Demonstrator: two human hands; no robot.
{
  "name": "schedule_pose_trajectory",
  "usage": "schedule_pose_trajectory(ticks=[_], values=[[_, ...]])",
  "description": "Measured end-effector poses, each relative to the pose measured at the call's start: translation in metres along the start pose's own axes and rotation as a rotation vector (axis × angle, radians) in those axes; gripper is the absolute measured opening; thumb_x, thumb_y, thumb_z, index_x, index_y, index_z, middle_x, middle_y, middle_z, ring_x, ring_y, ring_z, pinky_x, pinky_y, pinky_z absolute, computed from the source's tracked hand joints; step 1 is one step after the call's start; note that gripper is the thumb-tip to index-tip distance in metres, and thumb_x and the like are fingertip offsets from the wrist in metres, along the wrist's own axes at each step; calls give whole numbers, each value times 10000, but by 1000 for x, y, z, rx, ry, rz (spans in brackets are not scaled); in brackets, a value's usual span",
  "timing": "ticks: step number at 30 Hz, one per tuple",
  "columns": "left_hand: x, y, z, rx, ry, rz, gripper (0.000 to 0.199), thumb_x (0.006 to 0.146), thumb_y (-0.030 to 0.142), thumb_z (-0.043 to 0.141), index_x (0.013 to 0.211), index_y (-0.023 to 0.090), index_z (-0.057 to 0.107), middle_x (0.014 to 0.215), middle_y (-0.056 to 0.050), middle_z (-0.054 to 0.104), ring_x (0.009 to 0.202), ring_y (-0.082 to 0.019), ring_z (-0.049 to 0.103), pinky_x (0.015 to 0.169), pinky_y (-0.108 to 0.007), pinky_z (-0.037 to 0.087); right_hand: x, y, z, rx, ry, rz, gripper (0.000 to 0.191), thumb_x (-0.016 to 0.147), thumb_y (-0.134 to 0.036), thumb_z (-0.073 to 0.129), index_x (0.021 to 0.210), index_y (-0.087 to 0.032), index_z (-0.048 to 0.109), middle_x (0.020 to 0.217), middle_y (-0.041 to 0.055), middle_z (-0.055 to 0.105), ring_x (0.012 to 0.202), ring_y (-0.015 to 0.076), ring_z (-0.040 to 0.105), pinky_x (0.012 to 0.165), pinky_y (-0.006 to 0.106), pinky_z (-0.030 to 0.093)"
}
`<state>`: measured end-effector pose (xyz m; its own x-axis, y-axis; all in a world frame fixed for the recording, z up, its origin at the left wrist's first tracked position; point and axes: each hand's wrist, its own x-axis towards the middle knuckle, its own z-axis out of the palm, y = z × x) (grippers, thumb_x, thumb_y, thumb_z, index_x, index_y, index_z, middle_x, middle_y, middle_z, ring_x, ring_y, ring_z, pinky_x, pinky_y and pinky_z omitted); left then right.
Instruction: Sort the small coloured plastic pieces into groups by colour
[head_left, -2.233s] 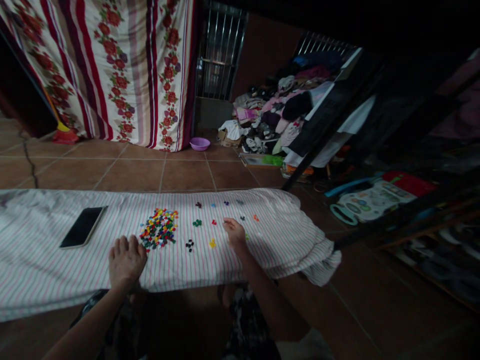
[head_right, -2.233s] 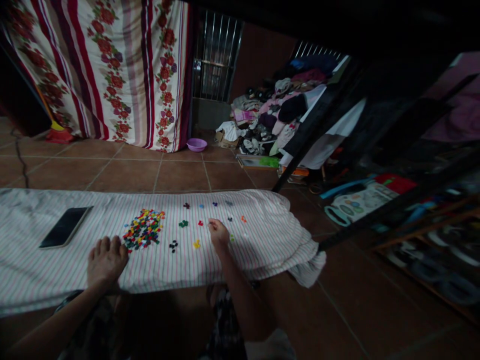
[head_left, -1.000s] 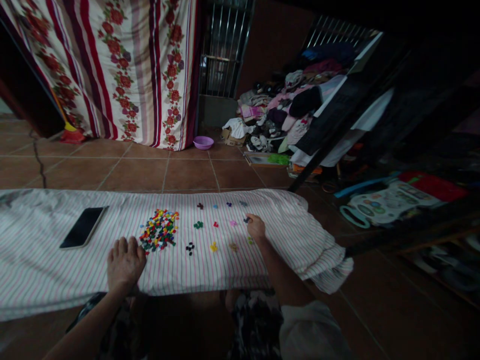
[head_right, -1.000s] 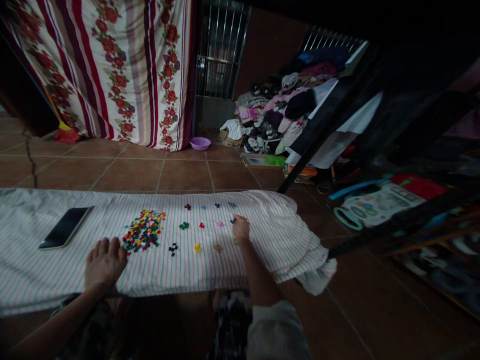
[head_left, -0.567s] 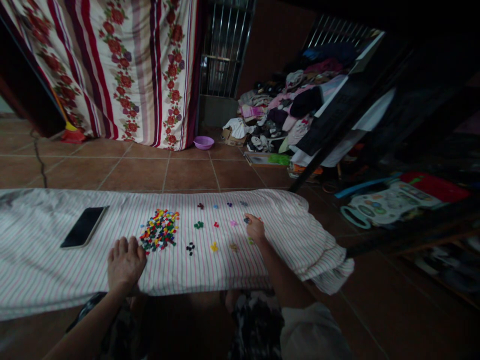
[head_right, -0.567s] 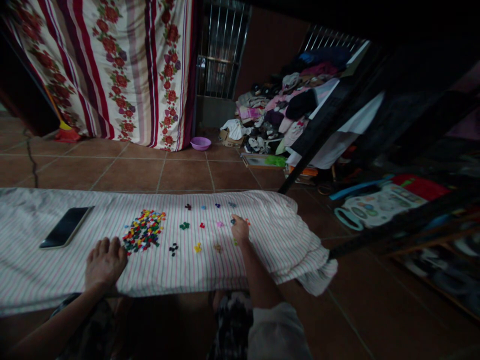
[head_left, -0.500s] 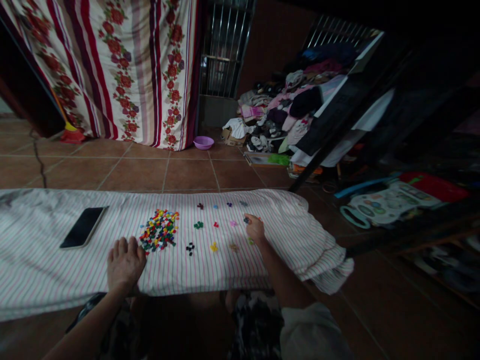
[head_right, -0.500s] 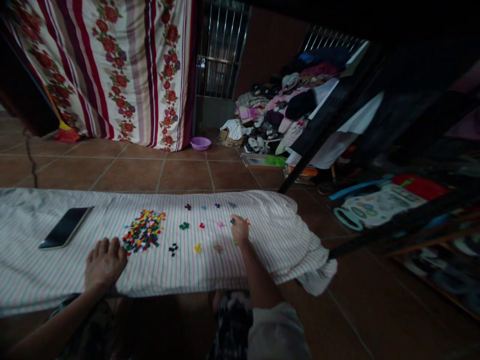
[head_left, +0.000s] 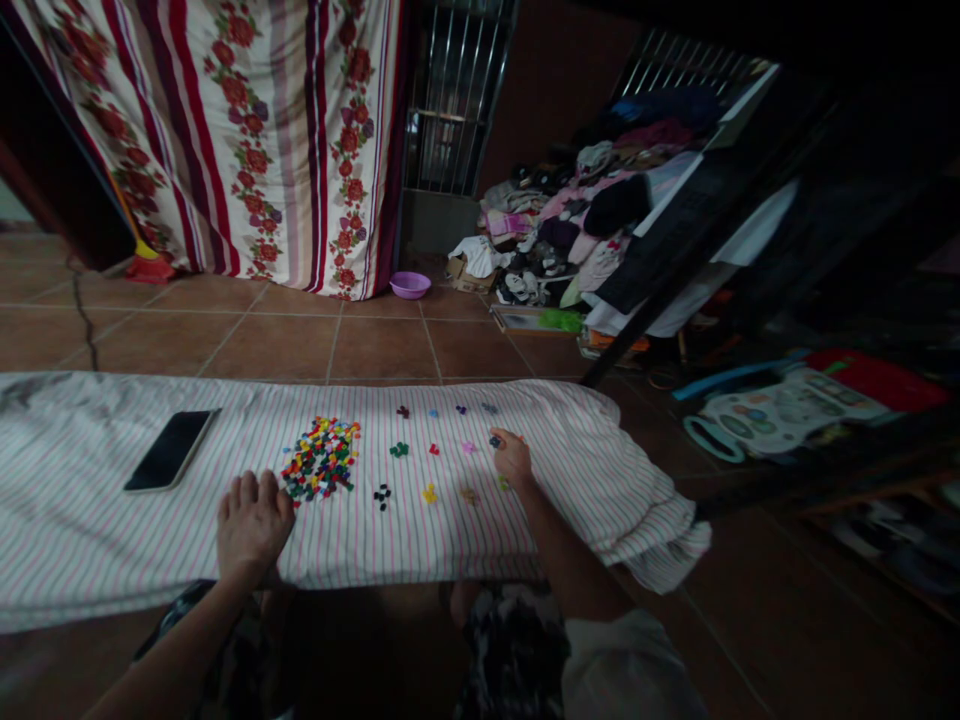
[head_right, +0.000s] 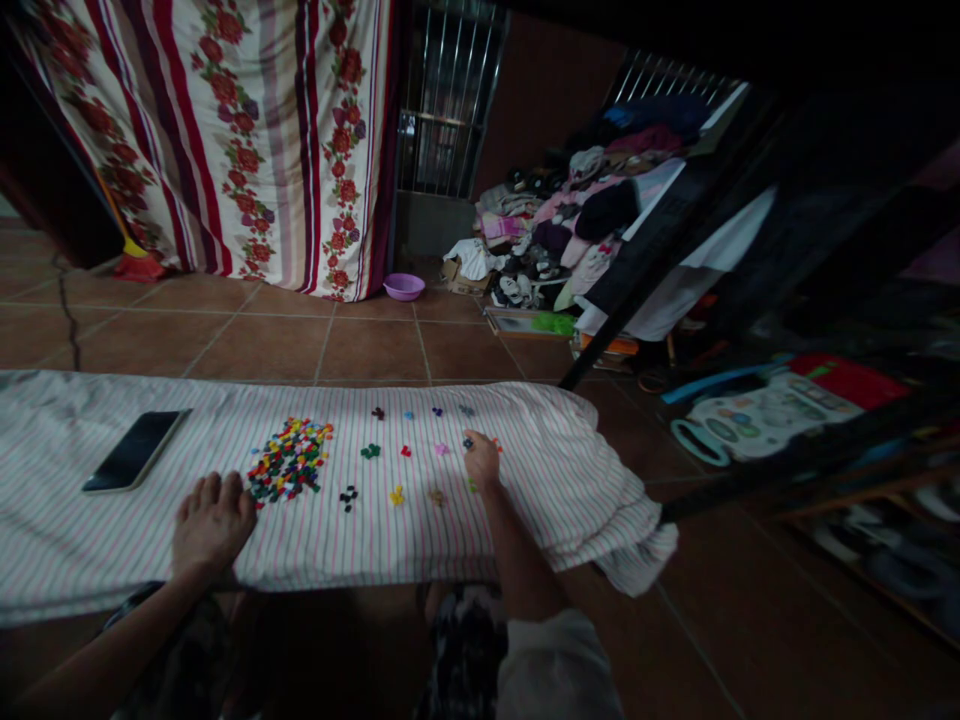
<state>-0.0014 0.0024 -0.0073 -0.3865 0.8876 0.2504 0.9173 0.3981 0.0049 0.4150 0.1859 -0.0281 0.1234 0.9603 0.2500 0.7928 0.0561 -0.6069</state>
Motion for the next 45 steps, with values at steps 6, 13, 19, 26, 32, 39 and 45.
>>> schedule_pose_trajectory(ticks=[6, 13, 19, 26, 32, 39, 45], values=[[-1, 1, 0, -9, 31, -10, 496, 924, 300, 302, 1297, 54, 518, 1332, -222, 507, 1290, -341, 427, 1057, -456, 325, 2, 0, 0, 16, -24, 29, 482, 674, -40, 430, 1020, -189, 730, 963, 77, 753, 984, 216, 683, 917, 341, 510], [0, 0, 1, -3, 21, -17, 498, 921, 306, 312, 1306, 64, 515, 1351, -216, 500, 1305, -343, 418, 1064, -457, 321, 6, -2, -3, 23, -28, 37, 462, 691, -39, 429, 1034, -166, 712, 1005, 89, 740, 980, 199, 681, 923, 327, 501], [0, 0, 1, 1, -2, -14, 501, 920, 305, 300, 1303, 63, 512, 1355, -222, 494, 1308, -354, 411, 1063, -461, 318, 5, -6, -13, 11, 23, 23, 416, 715, -67, 441, 1008, -168, 718, 998, 91, 729, 949, 202, 671, 900, 319, 505], [0, 1, -1, -26, 11, -23, 492, 919, 300, 312, 1294, 64, 525, 1346, -219, 510, 1304, -340, 418, 1057, -459, 322, 0, -35, -16, 22, 64, -64, 374, 792, -135, 429, 1037, -183, 708, 1039, 95, 709, 1019, 215, 627, 960, 342, 463], [0, -1, 5, -17, 17, -37, 509, 921, 300, 325, 1328, 61, 515, 1385, -228, 491, 1330, -358, 405, 1089, -462, 293, -18, -99, 9, 136, -37, -259, 366, 821, -145, 416, 1020, -192, 719, 1025, 86, 708, 983, 195, 635, 936, 324, 478], [0, -2, 10, -30, 31, -41, 522, 915, 314, 351, 1342, 60, 512, 1395, -236, 492, 1341, -355, 402, 1087, -488, 299, -53, -178, 63, 277, -260, -523, 354, 840, -121, 443, 997, -223, 743, 977, 50, 709, 927, 162, 644, 877, 290, 498], [1, -2, 14, -90, 51, -35, 524, 909, 295, 353, 1334, 33, 511, 1400, -258, 477, 1354, -367, 386, 1101, -502, 287, -74, -232, 106, 176, -443, -621, 315, 873, -122, 491, 1026, -224, 746, 984, 50, 710, 940, 166, 636, 878, 276, 485]])
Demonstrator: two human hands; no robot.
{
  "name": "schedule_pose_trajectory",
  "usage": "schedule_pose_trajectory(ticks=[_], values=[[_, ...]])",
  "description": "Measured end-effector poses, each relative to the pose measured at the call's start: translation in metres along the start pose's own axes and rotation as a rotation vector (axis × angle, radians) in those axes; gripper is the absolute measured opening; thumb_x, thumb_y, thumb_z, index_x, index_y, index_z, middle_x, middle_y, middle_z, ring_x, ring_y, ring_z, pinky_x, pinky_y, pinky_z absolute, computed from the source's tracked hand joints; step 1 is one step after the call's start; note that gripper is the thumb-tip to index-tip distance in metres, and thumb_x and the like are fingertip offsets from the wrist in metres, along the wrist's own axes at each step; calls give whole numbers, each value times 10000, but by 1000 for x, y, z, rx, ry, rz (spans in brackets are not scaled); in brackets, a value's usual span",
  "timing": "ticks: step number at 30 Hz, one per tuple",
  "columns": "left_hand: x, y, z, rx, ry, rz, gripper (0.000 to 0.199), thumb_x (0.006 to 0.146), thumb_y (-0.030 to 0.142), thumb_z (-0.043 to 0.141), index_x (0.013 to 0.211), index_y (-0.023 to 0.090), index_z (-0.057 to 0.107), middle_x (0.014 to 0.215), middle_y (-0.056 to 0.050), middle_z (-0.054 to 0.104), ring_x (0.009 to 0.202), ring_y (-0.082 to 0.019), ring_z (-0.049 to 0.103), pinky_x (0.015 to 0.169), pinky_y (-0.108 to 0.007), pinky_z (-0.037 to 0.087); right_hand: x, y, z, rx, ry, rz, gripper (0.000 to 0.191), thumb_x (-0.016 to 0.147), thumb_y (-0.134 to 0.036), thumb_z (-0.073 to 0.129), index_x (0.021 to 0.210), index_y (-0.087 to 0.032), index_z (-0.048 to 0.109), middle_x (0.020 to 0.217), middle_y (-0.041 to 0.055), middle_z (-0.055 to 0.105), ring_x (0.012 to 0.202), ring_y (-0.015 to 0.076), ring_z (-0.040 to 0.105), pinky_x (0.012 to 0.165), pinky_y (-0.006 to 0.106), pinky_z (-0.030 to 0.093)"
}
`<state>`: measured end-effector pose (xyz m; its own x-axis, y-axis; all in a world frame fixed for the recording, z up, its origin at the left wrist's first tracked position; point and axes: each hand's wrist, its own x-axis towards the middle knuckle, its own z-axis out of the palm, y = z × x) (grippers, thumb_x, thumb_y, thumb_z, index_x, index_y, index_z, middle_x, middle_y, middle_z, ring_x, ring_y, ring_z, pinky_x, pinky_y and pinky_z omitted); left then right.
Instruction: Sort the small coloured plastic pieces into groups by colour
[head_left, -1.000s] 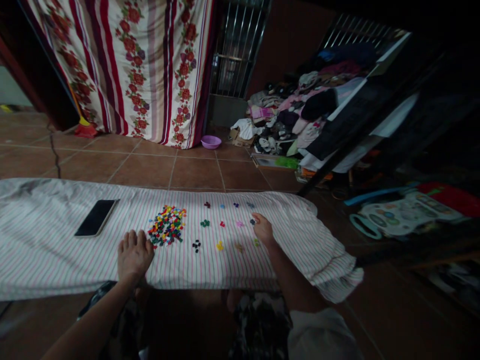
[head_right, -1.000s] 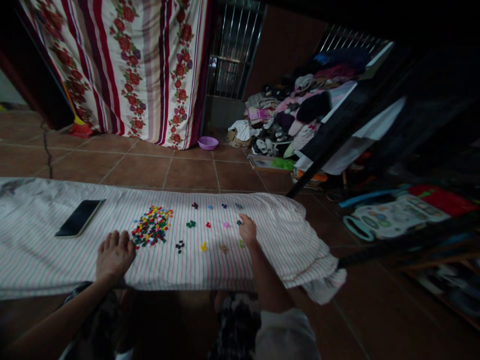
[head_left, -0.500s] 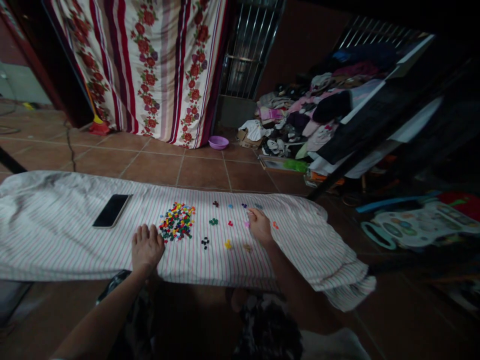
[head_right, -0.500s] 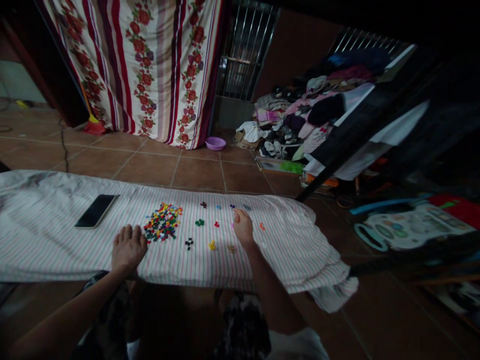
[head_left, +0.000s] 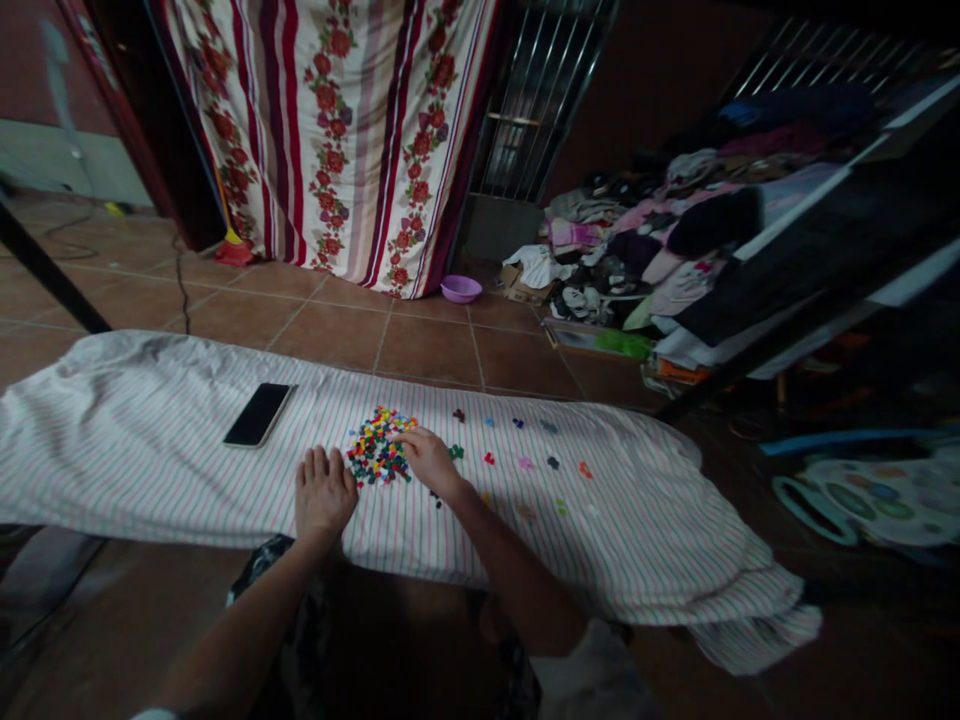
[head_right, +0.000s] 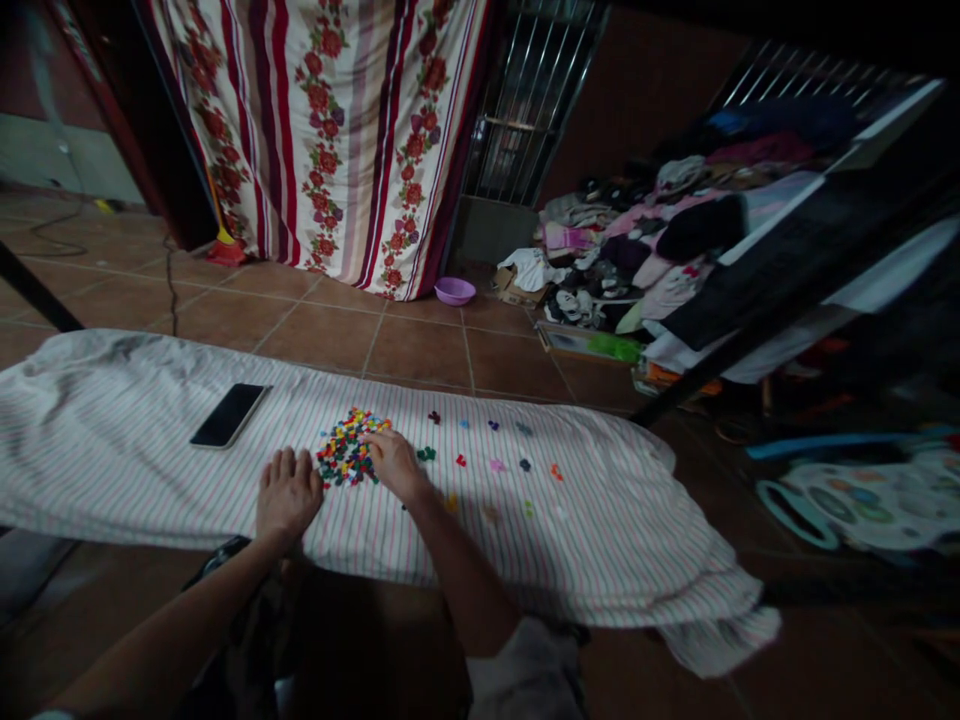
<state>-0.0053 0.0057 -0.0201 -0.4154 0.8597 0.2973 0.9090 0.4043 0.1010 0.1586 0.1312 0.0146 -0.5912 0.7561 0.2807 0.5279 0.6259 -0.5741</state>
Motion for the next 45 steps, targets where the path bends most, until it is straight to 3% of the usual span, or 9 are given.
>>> schedule_pose_trajectory(ticks=[6, 10, 16, 30, 37, 45], values=[[1, 0, 2, 24, 15, 9, 514, 917, 291, 361, 1330, 30, 520, 1396, -269, 479, 1340, -374, 409, 1095, -498, 298, 26, -30, 26, -103, -138, -8, 316, 920, -157, 473, 1093, -228, 728, 1051, 70, 700, 1012, 182, 606, 939, 291, 436], [1, -1, 6, 42, 25, 14, 508, 921, 293, 367, 1330, 36, 524, 1399, -268, 480, 1340, -375, 412, 1094, -500, 301, 41, -43, 34, -216, -183, 69, 312, 939, -203, 464, 1097, -257, 728, 1059, 76, 677, 1051, 200, 582, 934, 302, 426], [1, -1, 8, 21, 33, 12, 514, 917, 294, 377, 1333, 29, 523, 1403, -273, 475, 1349, -372, 405, 1100, -505, 302, 57, -54, 38, -363, -281, 127, 333, 950, -204, 431, 1082, -240, 735, 1104, 107, 653, 1075, 223, 568, 888, 304, 437], [2, 0, 6, -5, 74, 8, 493, 896, 269, 407, 1298, 28, 560, 1368, -274, 510, 1324, -371, 441, 1086, -509, 339, 75, -66, 33, -528, -434, 19, 330, 923, -127, 447, 1090, -178, 727, 1137, 134, 632, 1138, 228, 516, 923, 300, 428], [2, 1, 4, 6, 43, 0, 499, 894, 268, 409, 1310, 33, 551, 1381, -266, 503, 1330, -363, 437, 1096, -500, 324, 79, -66, 34, -529, -451, 23, 322, 904, -85, 461, 1079, -171, 718, 1119, 135, 651, 1126, 222, 546, 926, 306, 433], [1, 0, 7, 46, 69, 15, 501, 904, 282, 394, 1311, 36, 549, 1376, -265, 507, 1327, -368, 437, 1093, -495, 325, 71, -54, 41, -403, -363, 78, 281, 902, -103, 476, 1030, -192, 710, 1082, 115, 663, 1075, 198, 582, 867, 282, 440]])
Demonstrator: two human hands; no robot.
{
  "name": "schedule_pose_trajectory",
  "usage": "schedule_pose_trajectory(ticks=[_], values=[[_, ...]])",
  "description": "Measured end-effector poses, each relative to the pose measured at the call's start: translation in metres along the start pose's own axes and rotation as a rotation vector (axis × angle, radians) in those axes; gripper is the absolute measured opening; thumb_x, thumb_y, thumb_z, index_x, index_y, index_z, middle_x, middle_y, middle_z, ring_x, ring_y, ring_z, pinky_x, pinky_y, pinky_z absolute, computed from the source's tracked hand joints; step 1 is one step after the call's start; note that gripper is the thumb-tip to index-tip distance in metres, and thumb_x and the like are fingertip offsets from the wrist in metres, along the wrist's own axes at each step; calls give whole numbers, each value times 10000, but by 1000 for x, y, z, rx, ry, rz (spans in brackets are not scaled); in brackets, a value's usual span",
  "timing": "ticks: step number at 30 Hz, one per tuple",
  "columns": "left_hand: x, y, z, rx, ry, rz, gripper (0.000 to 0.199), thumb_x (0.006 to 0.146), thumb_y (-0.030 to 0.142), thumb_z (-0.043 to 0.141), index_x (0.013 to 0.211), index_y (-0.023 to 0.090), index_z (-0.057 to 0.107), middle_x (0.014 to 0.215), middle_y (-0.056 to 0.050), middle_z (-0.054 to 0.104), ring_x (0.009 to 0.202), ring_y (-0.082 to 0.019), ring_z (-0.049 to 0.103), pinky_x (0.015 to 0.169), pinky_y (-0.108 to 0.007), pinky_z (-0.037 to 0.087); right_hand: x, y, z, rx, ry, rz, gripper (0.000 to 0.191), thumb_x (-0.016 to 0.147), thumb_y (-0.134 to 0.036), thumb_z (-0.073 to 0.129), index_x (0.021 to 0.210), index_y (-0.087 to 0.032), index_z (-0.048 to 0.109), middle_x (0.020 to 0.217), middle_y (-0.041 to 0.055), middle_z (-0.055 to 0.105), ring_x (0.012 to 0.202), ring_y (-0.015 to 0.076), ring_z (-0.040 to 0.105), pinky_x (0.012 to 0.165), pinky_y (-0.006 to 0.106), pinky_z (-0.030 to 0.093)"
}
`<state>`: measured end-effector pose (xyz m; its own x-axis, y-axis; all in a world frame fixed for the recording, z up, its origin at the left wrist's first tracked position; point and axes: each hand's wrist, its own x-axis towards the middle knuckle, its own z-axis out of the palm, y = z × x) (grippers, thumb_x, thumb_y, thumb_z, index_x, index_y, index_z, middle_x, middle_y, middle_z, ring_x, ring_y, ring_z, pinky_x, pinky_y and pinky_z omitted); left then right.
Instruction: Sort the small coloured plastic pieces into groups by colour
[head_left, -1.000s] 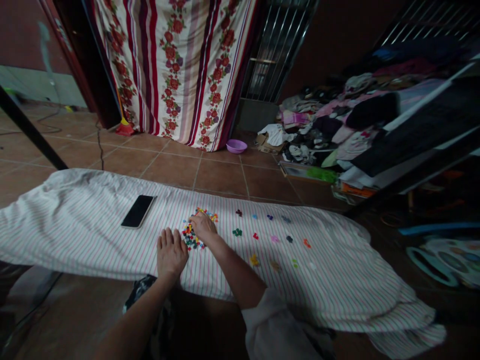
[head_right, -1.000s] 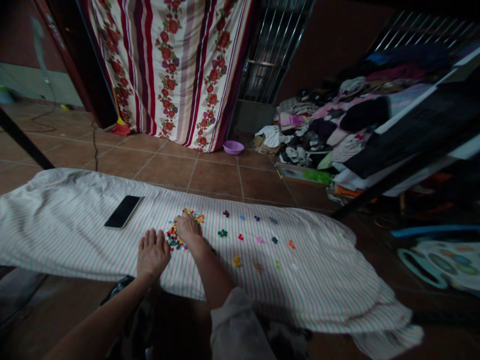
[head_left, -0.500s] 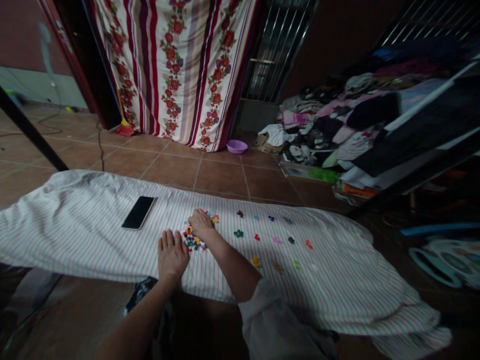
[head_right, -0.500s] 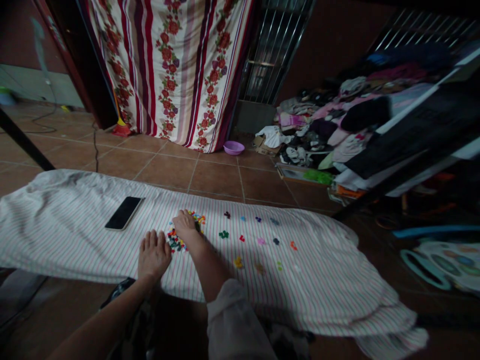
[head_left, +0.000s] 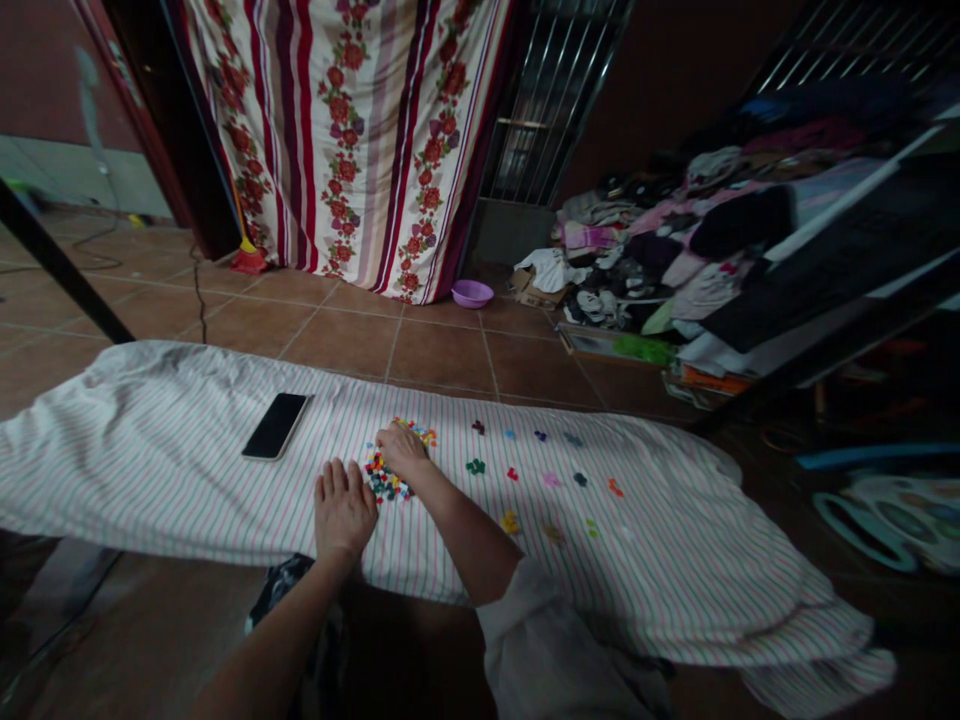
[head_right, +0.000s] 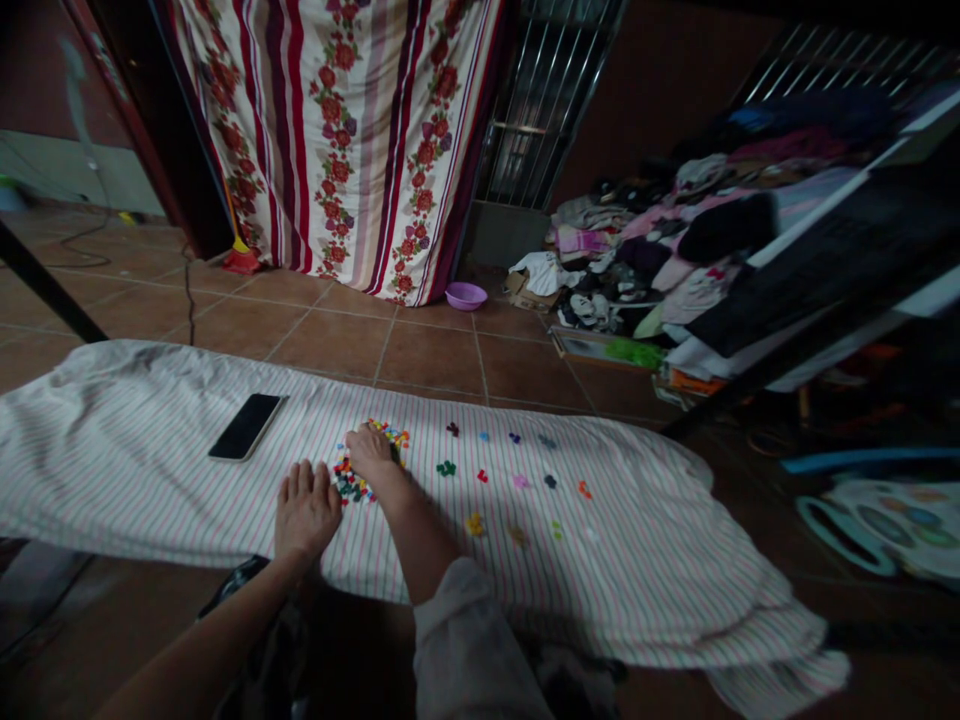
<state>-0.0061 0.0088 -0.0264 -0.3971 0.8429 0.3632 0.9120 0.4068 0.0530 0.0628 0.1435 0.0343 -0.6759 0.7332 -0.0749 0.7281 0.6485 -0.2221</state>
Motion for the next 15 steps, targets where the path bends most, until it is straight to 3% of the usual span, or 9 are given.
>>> schedule_pose_trajectory(ticks=[4, 10, 15], values=[[0, -1, 3, 1, 5, 2, 501, 908, 291, 387, 1310, 41, 549, 1374, -262, 509, 1320, -365, 442, 1085, -498, 329, -8, 4, 1, 100, 73, -3, 225, 909, -159, 503, 1031, -202, 688, 1086, 75, 670, 1054, 162, 586, 893, 254, 420], [0, -1, 2, 16, 16, 12, 497, 905, 290, 378, 1293, 37, 560, 1360, -267, 517, 1305, -371, 455, 1081, -497, 329, -21, 14, 7, 460, 218, 95, 159, 853, -152, 563, 976, -201, 652, 933, 25, 707, 872, 146, 627, 807, 250, 445], [-1, -1, -1, -5, 13, 7, 503, 898, 284, 378, 1297, 33, 552, 1362, -259, 516, 1305, -371, 449, 1079, -493, 332, -33, 21, 10, 526, 276, 89, 177, 828, -123, 578, 968, -199, 654, 914, 21, 701, 842, 142, 626, 787, 245, 454]])
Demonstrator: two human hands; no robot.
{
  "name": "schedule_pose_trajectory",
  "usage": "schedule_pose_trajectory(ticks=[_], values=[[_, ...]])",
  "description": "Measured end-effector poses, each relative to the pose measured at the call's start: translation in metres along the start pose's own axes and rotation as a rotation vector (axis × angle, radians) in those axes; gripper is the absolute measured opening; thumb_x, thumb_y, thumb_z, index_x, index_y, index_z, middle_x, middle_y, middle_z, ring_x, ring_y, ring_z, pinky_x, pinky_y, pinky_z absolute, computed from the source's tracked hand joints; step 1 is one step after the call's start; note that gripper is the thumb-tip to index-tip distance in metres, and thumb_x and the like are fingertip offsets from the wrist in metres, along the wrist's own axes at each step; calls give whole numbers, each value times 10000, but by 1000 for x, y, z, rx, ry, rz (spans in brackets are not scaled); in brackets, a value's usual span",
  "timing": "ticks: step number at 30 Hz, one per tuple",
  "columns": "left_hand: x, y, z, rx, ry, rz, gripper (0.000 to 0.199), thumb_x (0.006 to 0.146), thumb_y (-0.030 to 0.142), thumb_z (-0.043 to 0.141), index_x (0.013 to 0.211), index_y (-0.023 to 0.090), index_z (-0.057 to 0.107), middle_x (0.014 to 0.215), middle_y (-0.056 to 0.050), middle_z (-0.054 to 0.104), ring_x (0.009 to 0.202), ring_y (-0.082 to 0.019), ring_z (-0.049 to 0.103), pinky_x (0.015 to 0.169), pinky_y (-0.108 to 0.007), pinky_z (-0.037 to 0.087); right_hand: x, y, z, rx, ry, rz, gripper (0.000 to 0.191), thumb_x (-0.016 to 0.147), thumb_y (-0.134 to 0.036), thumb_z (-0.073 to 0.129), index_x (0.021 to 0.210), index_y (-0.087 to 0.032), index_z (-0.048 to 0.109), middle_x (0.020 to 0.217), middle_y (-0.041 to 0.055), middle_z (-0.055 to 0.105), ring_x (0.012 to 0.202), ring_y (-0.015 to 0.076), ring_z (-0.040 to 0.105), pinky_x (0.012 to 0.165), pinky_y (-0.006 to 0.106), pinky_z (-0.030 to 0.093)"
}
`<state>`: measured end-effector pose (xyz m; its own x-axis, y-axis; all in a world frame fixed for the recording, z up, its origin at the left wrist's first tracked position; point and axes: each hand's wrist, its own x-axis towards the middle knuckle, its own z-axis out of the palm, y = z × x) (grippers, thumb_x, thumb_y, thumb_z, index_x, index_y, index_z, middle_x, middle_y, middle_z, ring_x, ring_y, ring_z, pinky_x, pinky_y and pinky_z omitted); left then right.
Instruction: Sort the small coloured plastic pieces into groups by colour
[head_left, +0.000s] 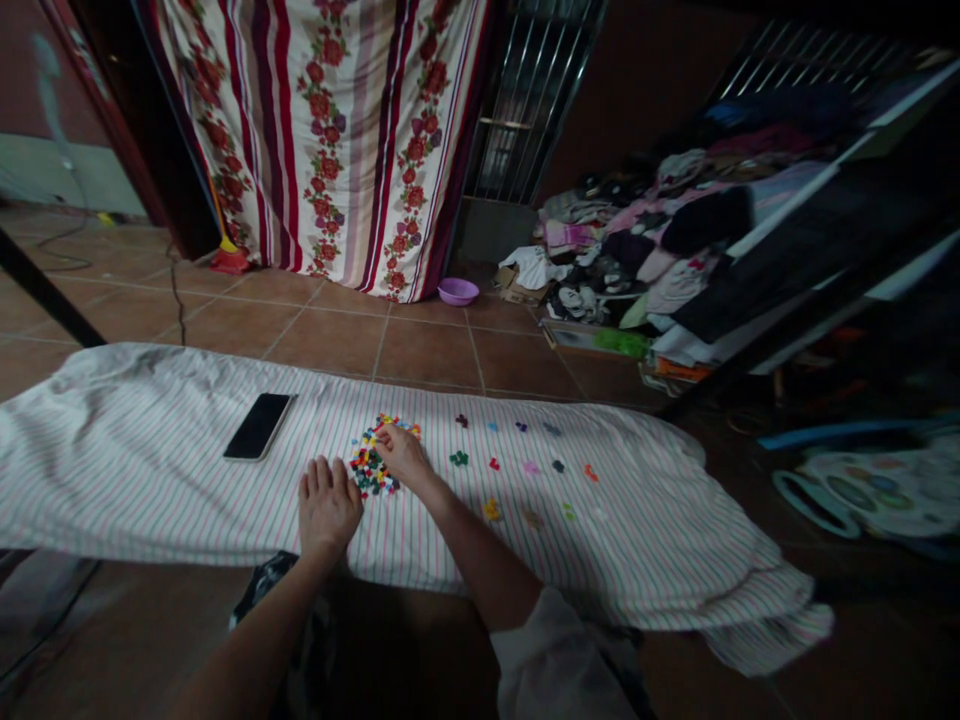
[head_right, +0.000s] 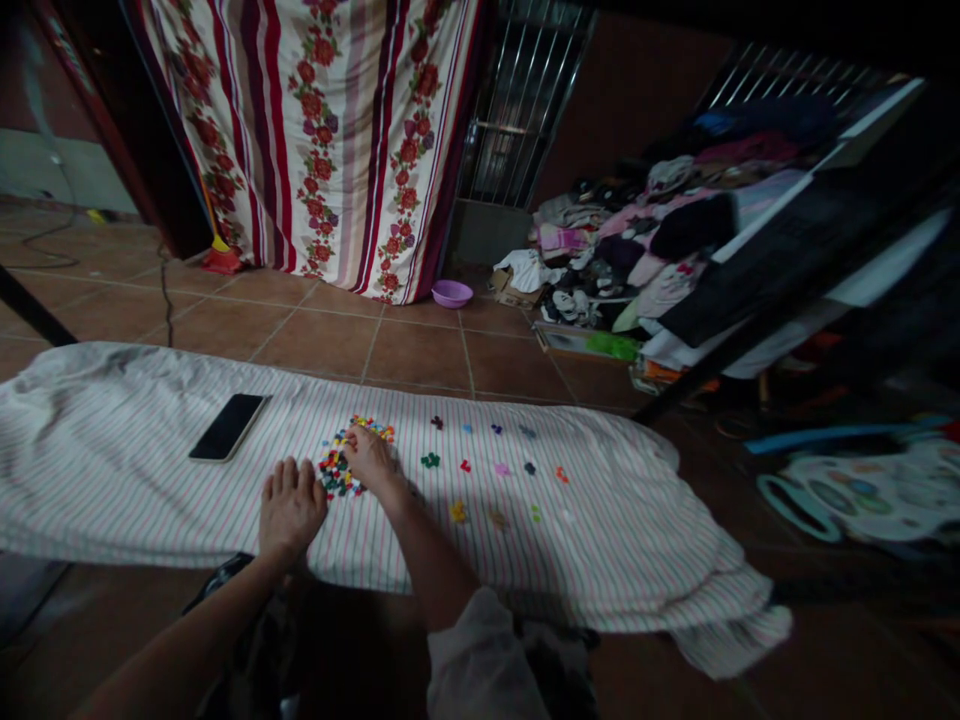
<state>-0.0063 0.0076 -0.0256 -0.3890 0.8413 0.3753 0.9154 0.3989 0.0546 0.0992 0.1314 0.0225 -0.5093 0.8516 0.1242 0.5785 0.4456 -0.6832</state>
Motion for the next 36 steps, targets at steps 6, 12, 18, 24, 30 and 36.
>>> schedule_pose_trajectory(ticks=[6, 12, 18, 24, 30, 36], values=[[0, 1, -5, -13, -11, -15, 506, 904, 280, 350, 1305, 35, 537, 1370, -264, 501, 1320, -365, 427, 1074, -496, 331, -15, 4, -13, -24, -7, 30, 176, 829, -120, 602, 959, -203, 685, 937, 15, 705, 831, 129, 625, 782, 221, 454], [0, 2, -11, 42, -63, 0, 510, 910, 297, 329, 1305, 43, 527, 1374, -251, 495, 1311, -365, 426, 1070, -484, 330, -32, 9, -34, -97, 1, 61, 185, 905, -195, 550, 1006, -218, 703, 1020, 19, 704, 916, 129, 632, 824, 206, 447], [0, 4, -17, 58, -64, 10, 493, 915, 297, 317, 1285, 51, 532, 1339, -234, 518, 1290, -354, 439, 1054, -466, 340, -46, 30, -57, -64, 72, 106, 243, 897, -167, 532, 1059, -218, 705, 1055, 39, 700, 946, 142, 635, 866, 226, 456], [0, 4, -21, 58, -57, 29, 487, 920, 298, 302, 1264, 44, 535, 1313, -239, 520, 1261, -354, 455, 1021, -458, 363, -62, 74, -80, -31, 210, 141, 265, 853, -116, 504, 1020, -185, 699, 1010, 53, 696, 916, 143, 638, 857, 242, 478], [0, 5, -24, 71, -67, 33, 473, 915, 297, 301, 1243, 57, 543, 1277, -224, 539, 1234, -342, 471, 1004, -448, 367, -87, 122, -120, -62, 421, 276, 290, 811, -123, 468, 970, -196, 699, 991, 51, 698, 862, 149, 650, 835, 268, 503], [1, 6, -28, 76, -97, 38, 469, 906, 298, 295, 1217, 60, 553, 1241, -227, 556, 1200, -336, 489, 978, -443, 376, -115, 162, -170, -214, 495, 453, 330, 777, -124, 445, 957, -182, 716, 973, 78, 720, 912, 167, 653, 864, 267, 490]])
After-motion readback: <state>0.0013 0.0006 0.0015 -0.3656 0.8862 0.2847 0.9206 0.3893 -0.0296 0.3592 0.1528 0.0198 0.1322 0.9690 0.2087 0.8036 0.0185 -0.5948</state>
